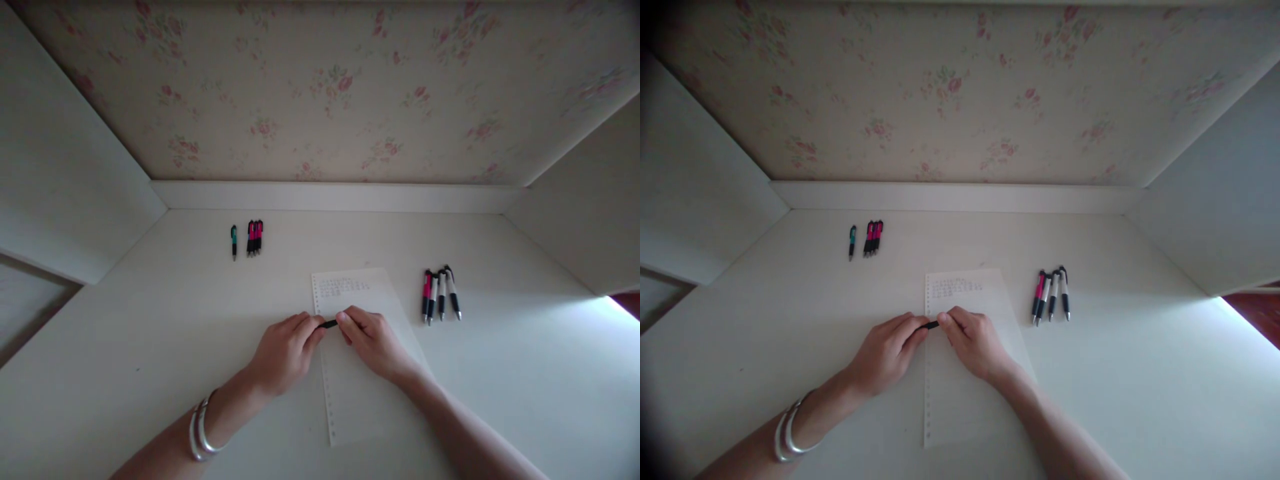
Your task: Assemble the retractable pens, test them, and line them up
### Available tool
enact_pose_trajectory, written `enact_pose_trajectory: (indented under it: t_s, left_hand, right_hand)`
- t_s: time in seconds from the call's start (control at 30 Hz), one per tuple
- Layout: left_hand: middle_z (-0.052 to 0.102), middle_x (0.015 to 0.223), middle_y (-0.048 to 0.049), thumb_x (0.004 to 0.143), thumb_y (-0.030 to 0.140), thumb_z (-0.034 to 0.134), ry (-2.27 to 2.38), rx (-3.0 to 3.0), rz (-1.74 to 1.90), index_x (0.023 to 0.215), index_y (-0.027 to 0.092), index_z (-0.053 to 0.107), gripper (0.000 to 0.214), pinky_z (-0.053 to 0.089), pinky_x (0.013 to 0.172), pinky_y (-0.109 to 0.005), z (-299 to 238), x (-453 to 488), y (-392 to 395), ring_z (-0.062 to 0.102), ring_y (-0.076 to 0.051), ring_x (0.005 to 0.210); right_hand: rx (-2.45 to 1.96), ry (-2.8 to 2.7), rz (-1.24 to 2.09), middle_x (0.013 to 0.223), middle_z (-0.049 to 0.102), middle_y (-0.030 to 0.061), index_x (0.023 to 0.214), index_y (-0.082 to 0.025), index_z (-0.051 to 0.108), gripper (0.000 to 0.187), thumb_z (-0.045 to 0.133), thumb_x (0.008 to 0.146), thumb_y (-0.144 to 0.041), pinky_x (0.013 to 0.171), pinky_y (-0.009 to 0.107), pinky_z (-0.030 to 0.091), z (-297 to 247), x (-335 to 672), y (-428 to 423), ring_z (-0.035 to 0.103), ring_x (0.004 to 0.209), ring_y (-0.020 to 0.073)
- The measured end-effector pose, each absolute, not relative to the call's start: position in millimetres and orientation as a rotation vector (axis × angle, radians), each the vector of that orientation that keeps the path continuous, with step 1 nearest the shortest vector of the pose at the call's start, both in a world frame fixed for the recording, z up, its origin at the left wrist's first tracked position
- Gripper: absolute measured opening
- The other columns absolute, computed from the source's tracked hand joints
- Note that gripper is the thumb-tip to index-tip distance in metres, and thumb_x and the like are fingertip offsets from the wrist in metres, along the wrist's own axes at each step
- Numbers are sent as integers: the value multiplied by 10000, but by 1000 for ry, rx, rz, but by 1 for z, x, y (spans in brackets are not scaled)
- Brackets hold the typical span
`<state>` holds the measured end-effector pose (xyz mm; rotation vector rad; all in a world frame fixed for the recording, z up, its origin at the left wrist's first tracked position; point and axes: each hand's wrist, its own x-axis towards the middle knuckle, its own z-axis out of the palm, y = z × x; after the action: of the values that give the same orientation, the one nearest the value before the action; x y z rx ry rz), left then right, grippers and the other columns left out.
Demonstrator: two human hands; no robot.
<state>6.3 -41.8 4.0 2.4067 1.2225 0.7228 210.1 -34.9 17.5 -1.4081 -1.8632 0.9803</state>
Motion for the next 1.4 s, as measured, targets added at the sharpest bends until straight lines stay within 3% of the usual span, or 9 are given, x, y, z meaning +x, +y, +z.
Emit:
enact_pose_trajectory:
  t_s: [0.13,0.4,0.63,0.8,1.07,1.4]
  left_hand:
    - [699,857,-50,1022,222,419,1240,2325,739,970,184,641,231,538,730,-303,9,5,-41,677,-191,793]
    - [743,952,-56,1019,239,436,1200,2275,748,1094,194,636,218,546,764,-307,6,4,-42,710,-199,837]
    - [738,879,-51,1025,240,411,1219,2244,726,992,187,633,230,533,714,-303,7,4,-41,704,-195,779]
    - [721,817,-58,1026,226,383,1220,2247,705,936,183,622,259,522,668,-287,8,4,-42,691,-185,724]
    - [697,753,-48,1020,213,369,1193,2336,654,870,191,577,258,507,615,-277,10,6,-44,673,-183,662]
    - [692,748,-39,1008,201,375,1192,2293,622,886,197,582,241,472,605,-272,8,4,-42,662,-178,660]
  right_hand:
    - [-1432,-1790,988,601,464,-36,665,-213,492,378,484,970,-437,525,243,332,18,213,-34,441,571,131]
    - [-1366,-1808,1087,668,544,-13,779,-208,551,267,471,985,-359,571,249,377,21,216,-35,495,618,143]
    - [-1300,-1814,1142,655,534,-25,853,-207,602,204,480,983,-307,553,243,377,20,219,-35,489,590,136]
    - [-1313,-1822,1127,712,598,2,821,-208,606,235,500,975,-349,575,253,391,21,218,-35,524,639,148]
    - [-1324,-1923,1046,611,499,-22,662,-221,427,396,417,1015,-400,546,267,343,18,218,-39,467,568,137]
    - [-1230,-1959,982,688,588,20,759,-212,558,339,415,1022,-372,584,279,396,21,218,-40,537,630,164]
